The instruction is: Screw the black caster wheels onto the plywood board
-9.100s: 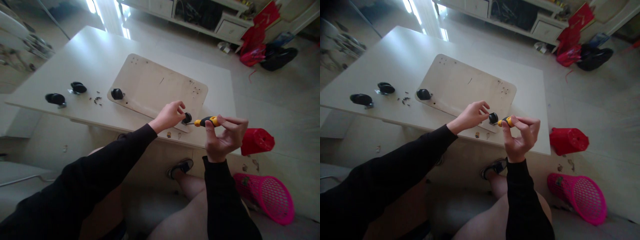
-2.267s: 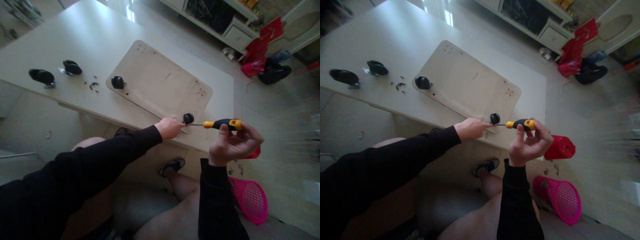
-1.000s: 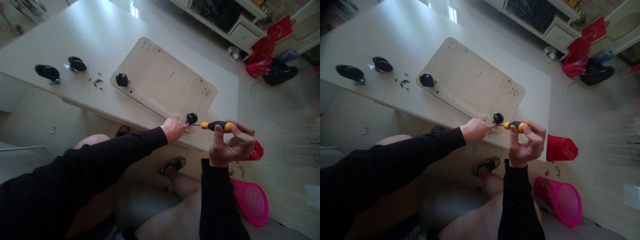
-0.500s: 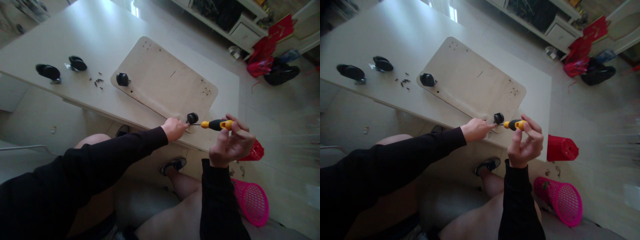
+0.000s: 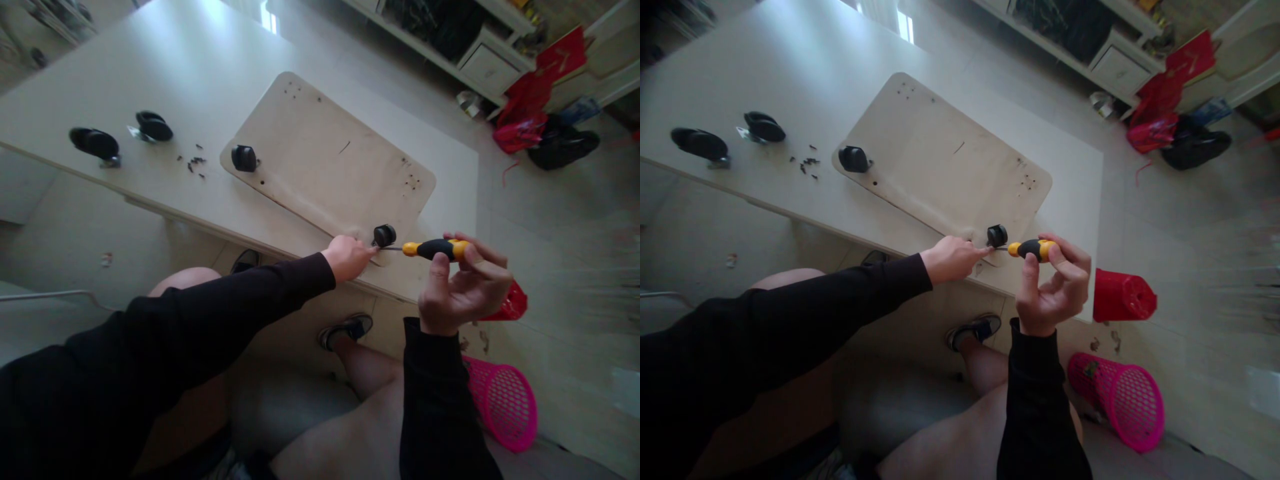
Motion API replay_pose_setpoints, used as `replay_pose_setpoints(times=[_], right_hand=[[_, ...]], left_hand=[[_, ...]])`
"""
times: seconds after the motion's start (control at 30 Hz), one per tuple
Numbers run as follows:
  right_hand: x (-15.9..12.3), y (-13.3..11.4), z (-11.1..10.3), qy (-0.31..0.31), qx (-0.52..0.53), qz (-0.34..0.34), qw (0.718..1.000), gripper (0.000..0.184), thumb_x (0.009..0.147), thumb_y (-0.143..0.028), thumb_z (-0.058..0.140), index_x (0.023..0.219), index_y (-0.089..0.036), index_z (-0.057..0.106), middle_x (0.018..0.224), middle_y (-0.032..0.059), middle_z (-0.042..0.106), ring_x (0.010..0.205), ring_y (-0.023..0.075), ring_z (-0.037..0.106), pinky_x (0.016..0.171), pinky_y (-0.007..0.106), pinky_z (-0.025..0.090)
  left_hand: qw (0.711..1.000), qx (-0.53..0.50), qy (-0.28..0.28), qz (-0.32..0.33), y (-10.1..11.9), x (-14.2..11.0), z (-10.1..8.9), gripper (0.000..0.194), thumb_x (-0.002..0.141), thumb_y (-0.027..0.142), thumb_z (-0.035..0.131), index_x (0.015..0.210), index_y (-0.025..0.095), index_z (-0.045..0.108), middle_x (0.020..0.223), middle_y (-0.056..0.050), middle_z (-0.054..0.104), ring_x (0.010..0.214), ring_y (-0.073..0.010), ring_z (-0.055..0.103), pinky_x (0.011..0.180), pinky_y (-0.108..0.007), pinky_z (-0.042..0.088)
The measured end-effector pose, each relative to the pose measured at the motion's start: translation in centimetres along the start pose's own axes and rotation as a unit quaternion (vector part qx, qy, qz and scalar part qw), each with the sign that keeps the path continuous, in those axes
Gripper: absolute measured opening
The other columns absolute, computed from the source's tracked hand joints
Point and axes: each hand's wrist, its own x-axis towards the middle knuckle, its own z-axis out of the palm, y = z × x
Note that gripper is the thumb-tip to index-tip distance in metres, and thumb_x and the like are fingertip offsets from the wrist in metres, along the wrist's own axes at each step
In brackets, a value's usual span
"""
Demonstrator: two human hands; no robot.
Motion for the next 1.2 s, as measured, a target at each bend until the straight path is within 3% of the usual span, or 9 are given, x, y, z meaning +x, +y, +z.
replay_pose_setpoints(times=[0.23,0.33,0.43,0.53,0.63,0.8,1.0,1.2], right_hand=[[0.1,-0.2,-0.1,0.031,-0.032,-0.04,0.998,0.029,0.085,-0.024,0.084,0.11,-0.026,0.069,0.104,0.0034,0.066,0.095,0.0207,0.072,0.077,0.041,0.066],[0.4,0.2,-0.1,0.078,-0.046,-0.059,0.994,0.028,0.088,-0.037,0.083,0.111,-0.027,0.069,0.1,0.0034,0.064,0.091,0.0201,0.07,0.073,0.038,0.065],[0.9,0.9,-0.6,0.152,-0.073,-0.071,0.983,0.039,0.086,-0.055,0.084,0.109,-0.026,0.071,0.095,0.0038,0.06,0.088,0.0206,0.066,0.073,0.039,0.064],[1.2,1.5,-1.2,0.179,-0.091,-0.029,0.979,0.04,0.084,-0.058,0.086,0.105,-0.026,0.073,0.095,0.0041,0.058,0.087,0.0217,0.064,0.08,0.044,0.064],[1.2,1.8,-1.7,0.186,-0.074,0.021,0.98,0.029,0.085,-0.047,0.087,0.1,-0.025,0.073,0.095,0.0034,0.058,0.088,0.0212,0.064,0.084,0.044,0.062],[0.9,2.0,-1.7,0.187,-0.072,0.063,0.978,0.026,0.086,-0.041,0.086,0.101,-0.025,0.072,0.096,0.0019,0.061,0.09,0.0184,0.063,0.079,0.037,0.059],[0.8,2.2,-1.0,0.203,-0.054,0.124,0.97,0.035,0.08,-0.046,0.09,0.099,-0.023,0.072,0.096,0.0028,0.065,0.084,0.0176,0.065,0.068,0.032,0.057],[0.1,0.7,0.2,0.157,0.021,0.188,0.969,0.034,0.078,-0.033,0.091,0.102,-0.02,0.072,0.093,0.0005,0.068,0.081,0.0131,0.067,0.071,0.028,0.061]], left_hand=[[1.0,-0.001,0.0,-0.005,0.0,0.1,0.0,0.064,0.105,0.013,0.047,0.169,0.02,0.043,0.125,-0.02,0.079,0.107,-0.0288,0.076,0.076,-0.034,0.047],[1.0,-0.007,0.005,-0.002,-0.1,0.1,0.2,0.065,0.105,0.012,0.047,0.169,0.02,0.044,0.123,-0.02,0.079,0.106,-0.0285,0.076,0.076,-0.034,0.047],[1.0,-0.008,0.01,0.005,-0.1,0.2,0.4,0.066,0.103,0.011,0.048,0.169,0.018,0.044,0.123,-0.02,0.079,0.105,-0.0285,0.076,0.078,-0.034,0.049],[1.0,-0.001,0.008,0.007,-0.3,0.2,0.4,0.068,0.103,0.012,0.048,0.17,0.017,0.042,0.124,-0.021,0.079,0.106,-0.0287,0.076,0.079,-0.035,0.051],[1.0,-0.001,0.001,0.017,-0.5,0.0,0.0,0.067,0.102,0.013,0.051,0.168,0.02,0.046,0.126,-0.019,0.078,0.11,-0.0289,0.076,0.082,-0.034,0.053],[0.999,-0.024,0.009,0.02,-1.3,-0.2,-1.1,0.049,0.098,0.02,0.062,0.147,0.023,0.07,0.128,-0.016,0.078,0.113,-0.0286,0.076,0.088,-0.035,0.056],[1.0,-0.001,-0.006,0.009,-1.7,-0.4,-1.3,0.033,0.098,0.021,0.061,0.126,0.018,0.078,0.12,-0.016,0.08,0.108,-0.0287,0.078,0.085,-0.035,0.057],[0.999,-0.003,-0.044,0.012,-1.1,-1.4,-0.7,0.03,0.096,0.021,0.063,0.121,0.016,0.079,0.118,-0.016,0.081,0.107,-0.0291,0.079,0.086,-0.035,0.059]])
